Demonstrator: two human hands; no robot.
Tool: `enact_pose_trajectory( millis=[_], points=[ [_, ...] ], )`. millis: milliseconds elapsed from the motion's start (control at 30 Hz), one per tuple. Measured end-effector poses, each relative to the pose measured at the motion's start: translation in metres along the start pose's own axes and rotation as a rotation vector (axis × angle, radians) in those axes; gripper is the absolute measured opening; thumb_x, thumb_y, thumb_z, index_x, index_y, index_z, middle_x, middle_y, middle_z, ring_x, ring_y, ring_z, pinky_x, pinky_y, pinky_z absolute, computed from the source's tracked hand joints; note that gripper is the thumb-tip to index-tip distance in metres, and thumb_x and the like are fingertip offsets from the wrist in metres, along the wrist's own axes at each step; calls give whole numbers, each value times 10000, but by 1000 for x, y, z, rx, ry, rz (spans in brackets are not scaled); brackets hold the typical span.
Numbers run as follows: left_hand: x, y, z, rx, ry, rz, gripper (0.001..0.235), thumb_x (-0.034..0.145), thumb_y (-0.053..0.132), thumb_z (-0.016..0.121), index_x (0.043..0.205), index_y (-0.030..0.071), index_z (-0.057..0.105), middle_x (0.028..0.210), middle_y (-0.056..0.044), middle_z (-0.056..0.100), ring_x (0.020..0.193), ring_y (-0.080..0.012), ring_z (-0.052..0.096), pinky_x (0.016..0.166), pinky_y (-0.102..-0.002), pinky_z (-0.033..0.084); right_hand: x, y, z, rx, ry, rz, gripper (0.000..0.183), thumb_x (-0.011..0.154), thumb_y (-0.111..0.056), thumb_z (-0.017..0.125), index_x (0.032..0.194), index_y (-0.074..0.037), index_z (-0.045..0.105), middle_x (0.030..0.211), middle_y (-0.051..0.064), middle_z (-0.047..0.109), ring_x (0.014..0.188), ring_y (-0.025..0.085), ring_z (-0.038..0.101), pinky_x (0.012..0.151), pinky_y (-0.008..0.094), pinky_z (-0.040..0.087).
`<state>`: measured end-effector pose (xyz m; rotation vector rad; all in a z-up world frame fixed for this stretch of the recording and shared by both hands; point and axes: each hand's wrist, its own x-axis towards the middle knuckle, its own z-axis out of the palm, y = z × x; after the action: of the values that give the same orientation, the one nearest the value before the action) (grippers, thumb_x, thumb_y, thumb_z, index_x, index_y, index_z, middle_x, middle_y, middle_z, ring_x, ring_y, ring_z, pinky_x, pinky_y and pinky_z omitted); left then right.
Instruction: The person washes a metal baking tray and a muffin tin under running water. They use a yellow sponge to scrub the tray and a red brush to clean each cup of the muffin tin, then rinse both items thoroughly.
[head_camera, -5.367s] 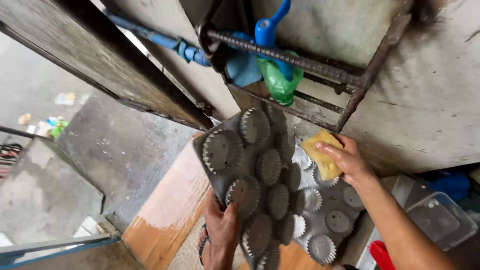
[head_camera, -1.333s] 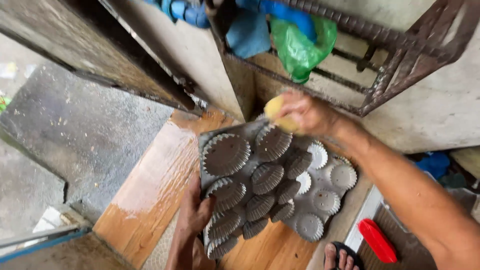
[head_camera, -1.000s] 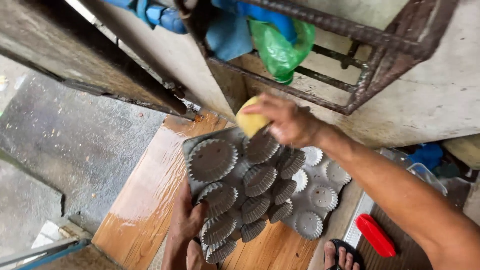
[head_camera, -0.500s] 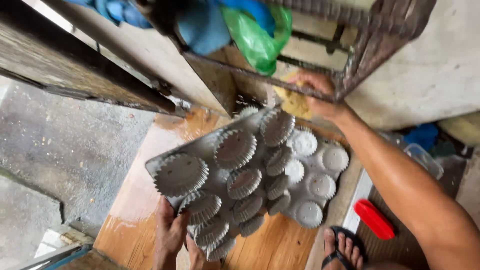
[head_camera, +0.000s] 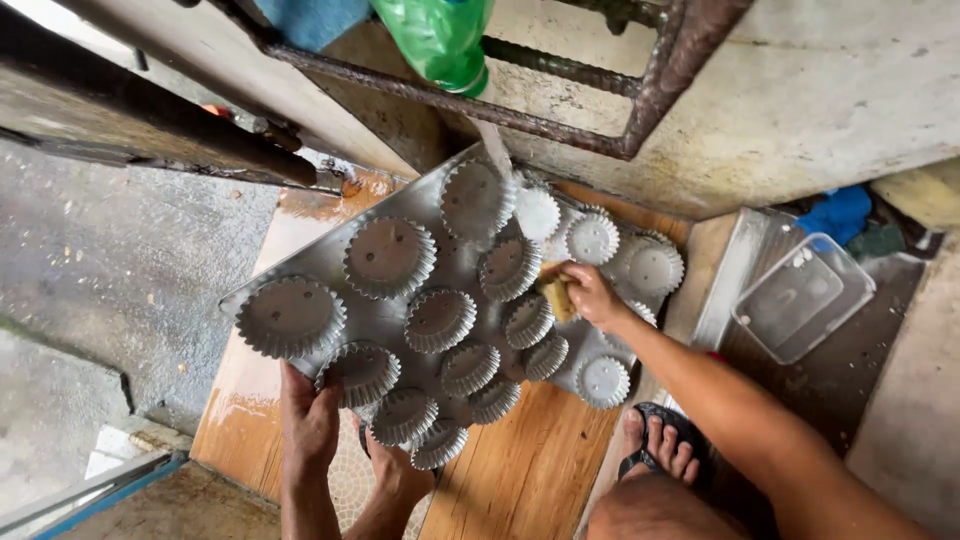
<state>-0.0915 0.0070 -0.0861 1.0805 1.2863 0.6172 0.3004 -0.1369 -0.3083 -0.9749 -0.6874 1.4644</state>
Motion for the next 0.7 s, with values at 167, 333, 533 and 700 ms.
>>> enact_pose_trajectory(
  millis=[167, 333, 533, 700],
  points=[
    [15, -8, -7, 234, -119, 421, 711, 841, 2, 465, 1529, 57, 291, 1319, -104, 511, 1170, -208, 495, 969, -379, 472, 70, -30, 17, 61, 567, -10, 192, 1005, -213, 609, 1164, -151, 696, 831, -14, 666, 621, 82, 526, 521, 278, 430],
    [0, 12, 4, 121, -156, 186, 631, 768, -45, 372, 1382, 78, 293, 1097, -121, 497, 953, -219, 480, 768, -358, 493, 117, -138, 51, 30, 372, -265, 244, 923, 40, 580, 1152, -14, 647, 990, 111, 700, 854, 210, 659, 730, 339, 597],
    [-5, 3, 10, -44, 30, 128, 764, 698, -136, 315, 1431, 77, 313, 1222, -189, 513, 1096, -275, 499, 925, -416, 494, 41, -25, 15, -425, 6, -416, 127, 1094, -121, 425, 1189, -61, 484, 1027, 147, 682, 921, 232, 693, 832, 320, 644],
    [-7, -1, 8, 20, 144, -5, 685, 699, -144, 324, 1326, 126, 377, 1305, -199, 534, 1165, -311, 499, 959, -460, 475, -50, 51, 5, -320, 45, -94, 225, 861, 231, 472, 837, 13, 520, 1313, 203, 592, 1233, 306, 614, 1044, 444, 613]
  ],
)
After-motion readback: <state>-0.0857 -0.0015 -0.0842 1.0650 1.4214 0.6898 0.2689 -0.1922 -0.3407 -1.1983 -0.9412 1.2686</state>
